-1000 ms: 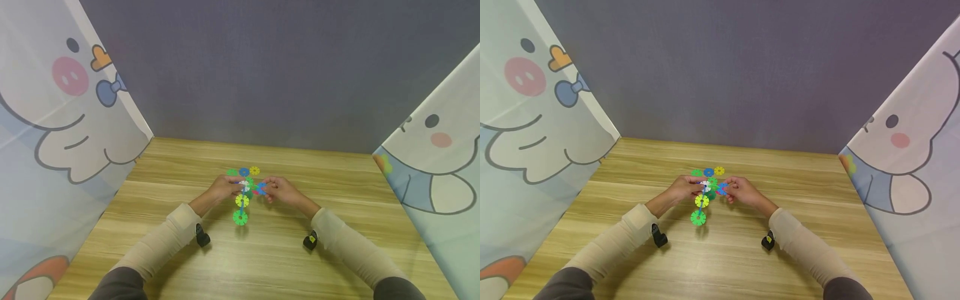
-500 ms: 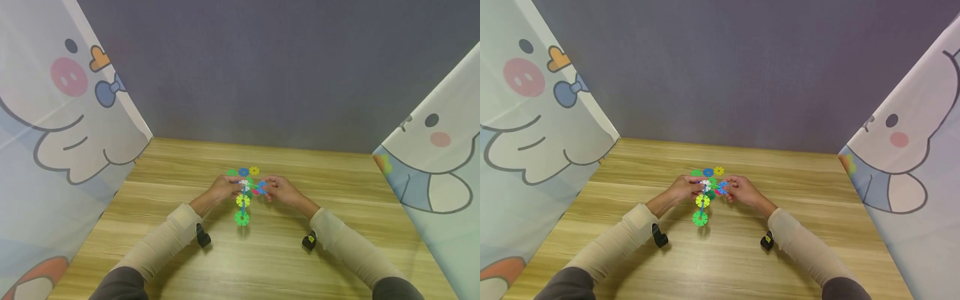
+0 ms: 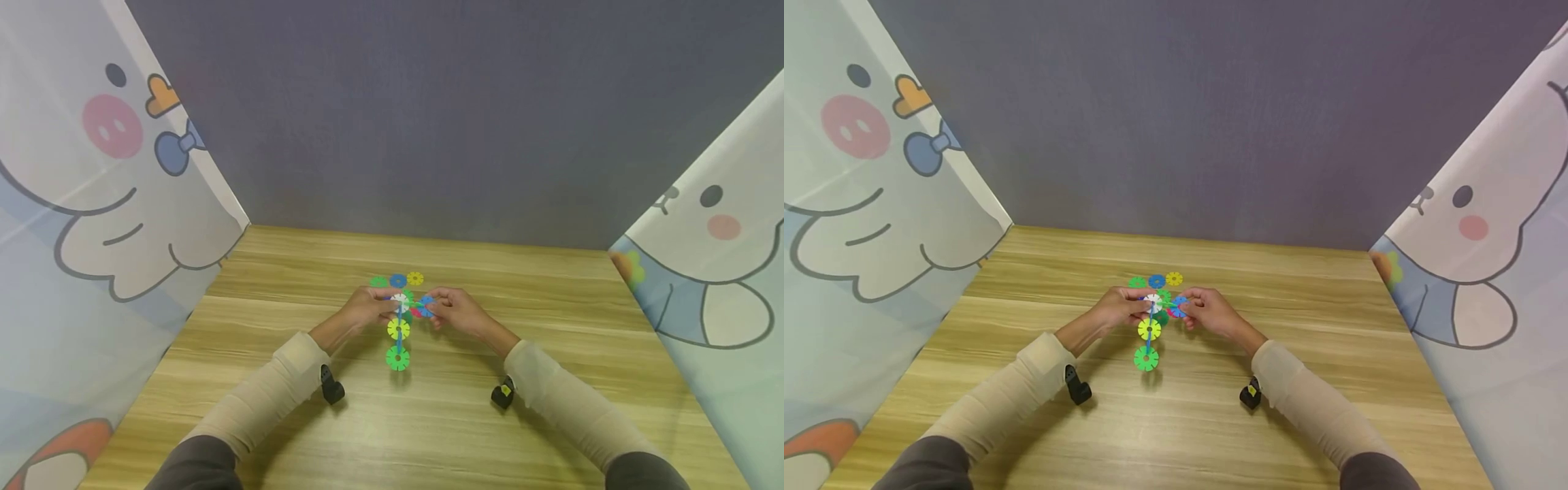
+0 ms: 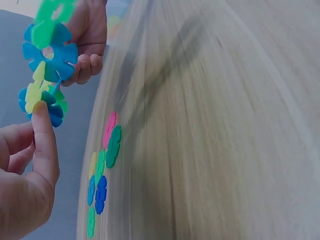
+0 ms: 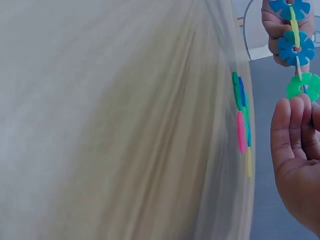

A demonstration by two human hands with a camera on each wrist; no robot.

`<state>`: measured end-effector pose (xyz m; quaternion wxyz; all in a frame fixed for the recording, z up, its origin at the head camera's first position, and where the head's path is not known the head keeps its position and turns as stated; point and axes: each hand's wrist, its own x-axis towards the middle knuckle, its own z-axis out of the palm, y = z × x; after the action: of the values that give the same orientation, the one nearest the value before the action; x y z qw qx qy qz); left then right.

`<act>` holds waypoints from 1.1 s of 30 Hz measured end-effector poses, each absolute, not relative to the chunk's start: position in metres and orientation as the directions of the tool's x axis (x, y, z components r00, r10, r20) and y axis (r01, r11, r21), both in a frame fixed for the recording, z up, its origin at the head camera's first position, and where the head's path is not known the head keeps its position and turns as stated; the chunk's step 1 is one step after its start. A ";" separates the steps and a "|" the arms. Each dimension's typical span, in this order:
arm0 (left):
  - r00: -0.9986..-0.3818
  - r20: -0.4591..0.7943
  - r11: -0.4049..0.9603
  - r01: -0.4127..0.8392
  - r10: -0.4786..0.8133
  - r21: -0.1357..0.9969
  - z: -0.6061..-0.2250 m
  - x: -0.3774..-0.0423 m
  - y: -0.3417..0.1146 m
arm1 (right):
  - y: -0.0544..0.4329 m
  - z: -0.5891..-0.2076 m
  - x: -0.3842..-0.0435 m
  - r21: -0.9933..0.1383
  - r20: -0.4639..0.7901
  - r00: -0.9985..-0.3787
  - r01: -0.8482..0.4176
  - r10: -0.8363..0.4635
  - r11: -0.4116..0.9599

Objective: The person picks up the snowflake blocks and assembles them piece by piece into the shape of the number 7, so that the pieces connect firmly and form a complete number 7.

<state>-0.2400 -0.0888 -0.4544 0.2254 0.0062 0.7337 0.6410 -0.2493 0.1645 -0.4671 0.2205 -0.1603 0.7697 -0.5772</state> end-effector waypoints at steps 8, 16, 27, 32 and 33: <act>-0.904 -0.321 0.171 -0.282 0.284 0.944 -0.454 -0.240 -0.087 | 0.163 -0.468 -0.249 -0.968 -0.145 -0.853 0.017 -0.501 0.251; -0.886 -0.320 0.198 -0.266 0.334 0.943 -0.449 -0.237 -0.091 | 0.164 -0.474 -0.246 -0.972 -0.139 -0.849 0.019 -0.510 0.233; -0.885 -0.274 0.268 -0.179 0.376 0.947 -0.446 -0.237 -0.096 | 0.164 -0.466 -0.246 -0.974 -0.176 -0.840 0.073 -0.513 0.214; -0.874 -0.264 0.259 -0.166 0.408 0.951 -0.447 -0.237 -0.098 | 0.163 -0.463 -0.245 -0.975 -0.174 -0.842 0.077 -0.510 0.207; -0.874 -0.266 0.248 -0.174 0.407 0.953 -0.447 -0.238 -0.098 | 0.163 -0.463 -0.245 -0.976 -0.174 -0.842 0.079 -0.510 0.203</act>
<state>-0.2376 -0.0980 -0.4469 0.2390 0.0772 0.7530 0.6081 -0.2454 0.1628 -0.4627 0.2400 -0.1462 0.7374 -0.6143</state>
